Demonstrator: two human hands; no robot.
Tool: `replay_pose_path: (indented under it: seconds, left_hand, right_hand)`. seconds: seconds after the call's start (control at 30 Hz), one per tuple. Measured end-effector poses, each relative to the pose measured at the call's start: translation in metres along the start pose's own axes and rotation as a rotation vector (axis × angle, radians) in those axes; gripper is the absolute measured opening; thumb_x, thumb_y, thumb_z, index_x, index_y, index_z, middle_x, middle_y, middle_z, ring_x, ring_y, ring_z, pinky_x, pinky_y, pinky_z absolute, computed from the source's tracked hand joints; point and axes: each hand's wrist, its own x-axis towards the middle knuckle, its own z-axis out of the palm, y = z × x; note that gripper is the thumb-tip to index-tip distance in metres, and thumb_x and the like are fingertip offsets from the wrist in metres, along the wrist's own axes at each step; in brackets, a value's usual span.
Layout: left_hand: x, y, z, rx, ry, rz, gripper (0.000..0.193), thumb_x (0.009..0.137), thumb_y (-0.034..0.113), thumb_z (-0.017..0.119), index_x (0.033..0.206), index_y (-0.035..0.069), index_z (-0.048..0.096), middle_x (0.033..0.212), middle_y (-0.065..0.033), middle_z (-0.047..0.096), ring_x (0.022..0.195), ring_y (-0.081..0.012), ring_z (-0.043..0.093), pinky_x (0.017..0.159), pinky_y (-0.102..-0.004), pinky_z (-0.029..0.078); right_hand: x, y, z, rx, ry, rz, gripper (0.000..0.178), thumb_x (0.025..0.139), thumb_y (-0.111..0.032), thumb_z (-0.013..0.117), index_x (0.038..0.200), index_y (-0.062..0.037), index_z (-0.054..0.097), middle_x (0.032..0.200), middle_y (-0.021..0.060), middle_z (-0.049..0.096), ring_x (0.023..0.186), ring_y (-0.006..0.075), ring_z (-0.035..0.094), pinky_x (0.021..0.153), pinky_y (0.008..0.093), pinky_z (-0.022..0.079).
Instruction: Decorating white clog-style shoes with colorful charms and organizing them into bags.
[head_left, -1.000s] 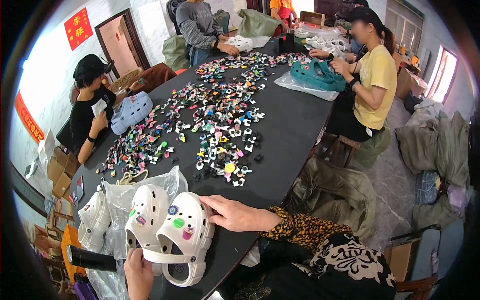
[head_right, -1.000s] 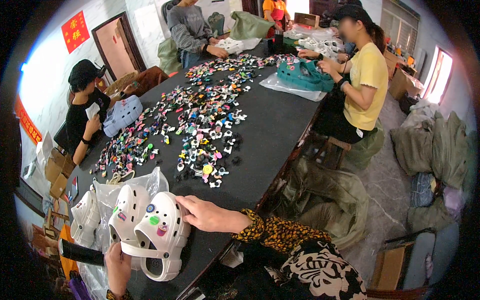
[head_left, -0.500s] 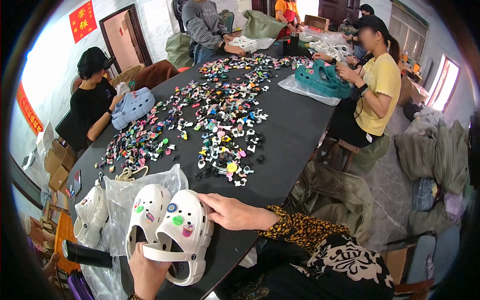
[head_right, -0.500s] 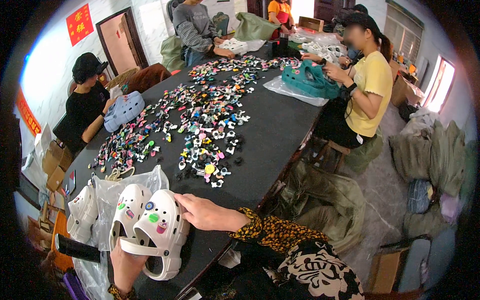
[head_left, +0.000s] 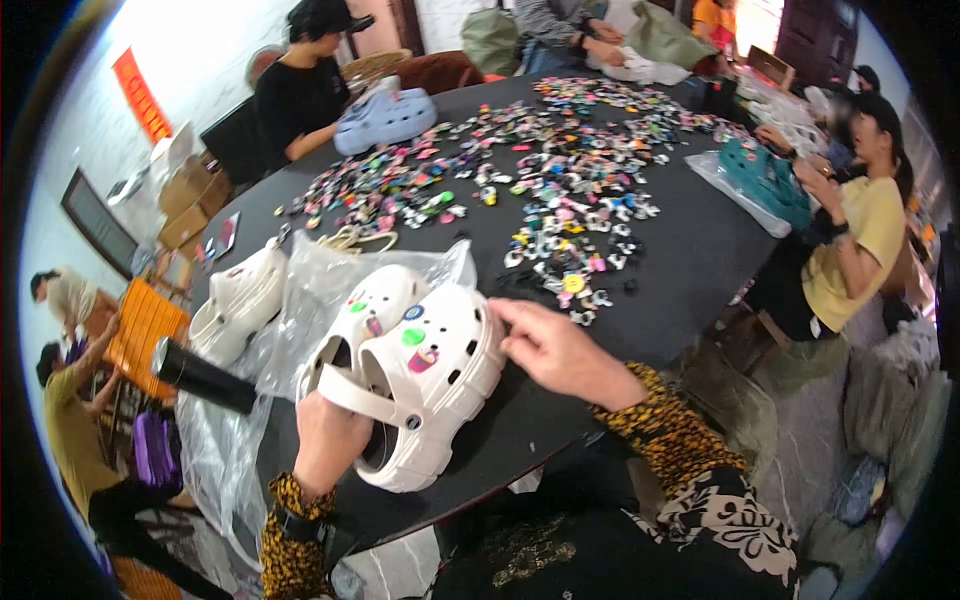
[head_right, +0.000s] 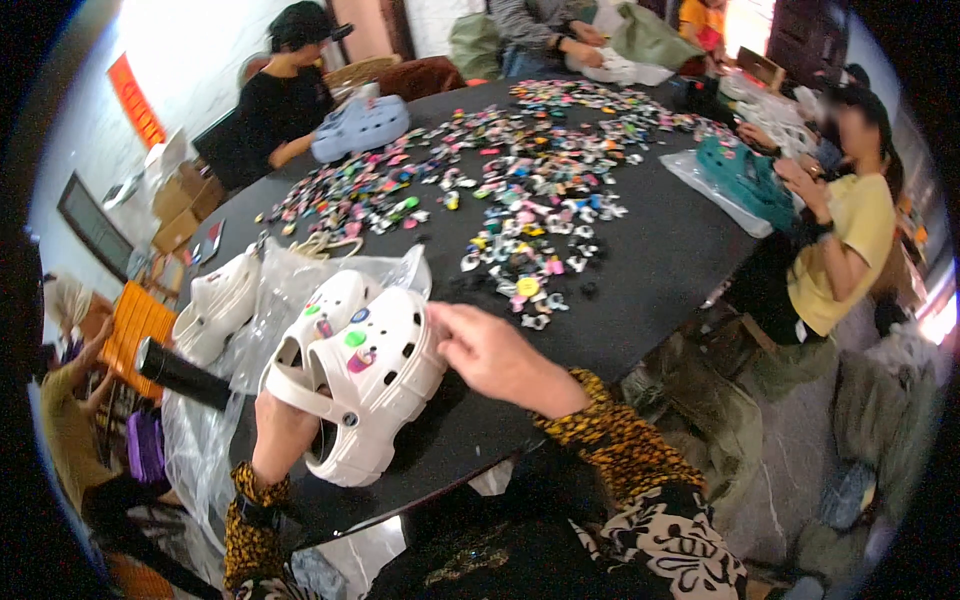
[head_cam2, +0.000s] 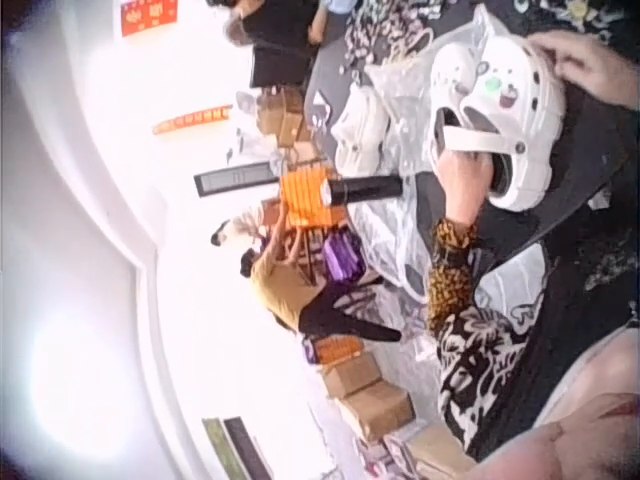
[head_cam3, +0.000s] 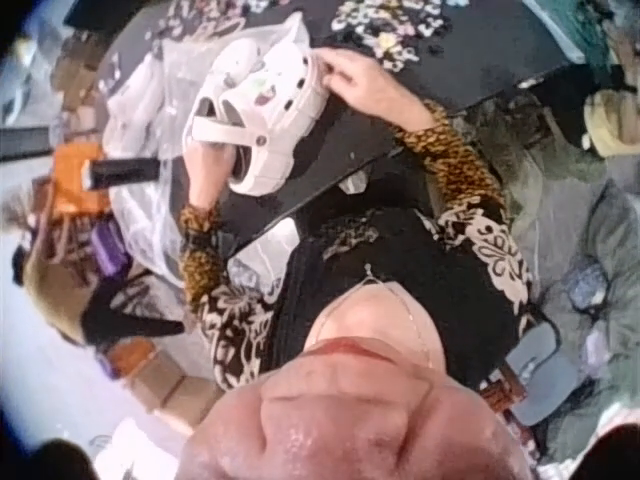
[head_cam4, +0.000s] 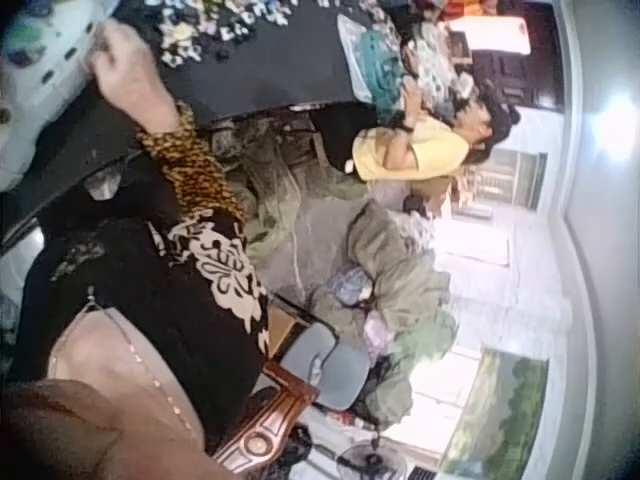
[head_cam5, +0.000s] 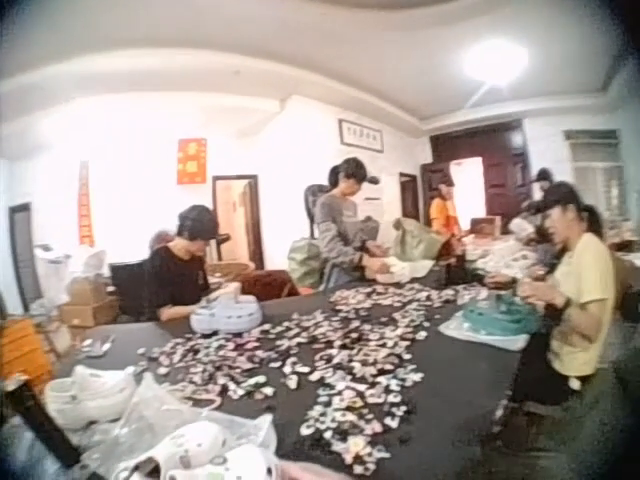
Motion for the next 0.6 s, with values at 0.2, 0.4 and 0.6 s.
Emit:
replay_pose_path:
  seconds: [0.2,0.4,0.6]
  left_hand:
    - [-0.03,-0.027,-0.03,-0.309,0.18,-0.16,0.031,0.08,0.004,0.071,0.108,-0.004,0.061,0.097,-0.0148,0.067,0.087,-0.028,0.066,0.077,-0.0365,0.051]
    - [-0.047,-0.015,-0.049,-0.127,0.123,-0.131,0.033,0.083,0.011,0.072,0.111,-0.001,0.06,0.097,-0.016,0.065,0.089,-0.0314,0.063,0.081,-0.04,0.05]
    - [-0.054,0.005,-0.047,-0.09,0.044,-0.04,0.025,0.072,0.01,0.078,0.088,0.0,0.062,0.078,-0.0154,0.064,0.07,-0.0373,0.064,0.065,-0.0407,0.052]
  right_hand:
    - [0.044,0.012,-0.014,-0.038,0.046,-0.026,0.047,0.09,-0.01,0.063,0.132,0.0069,0.049,0.117,0.021,0.061,0.086,0.021,0.065,0.078,0.0328,0.053]
    - [0.091,0.021,0.017,0.443,-0.012,0.36,0.056,0.094,-0.032,0.067,0.137,-0.0013,0.05,0.121,0.013,0.063,0.093,0.0153,0.066,0.075,0.0316,0.055]
    - [0.1,0.034,0.055,0.74,-0.067,0.397,0.028,0.09,-0.019,0.065,0.109,0.0023,0.064,0.094,0.0076,0.069,0.082,0.0125,0.067,0.06,0.029,0.054]
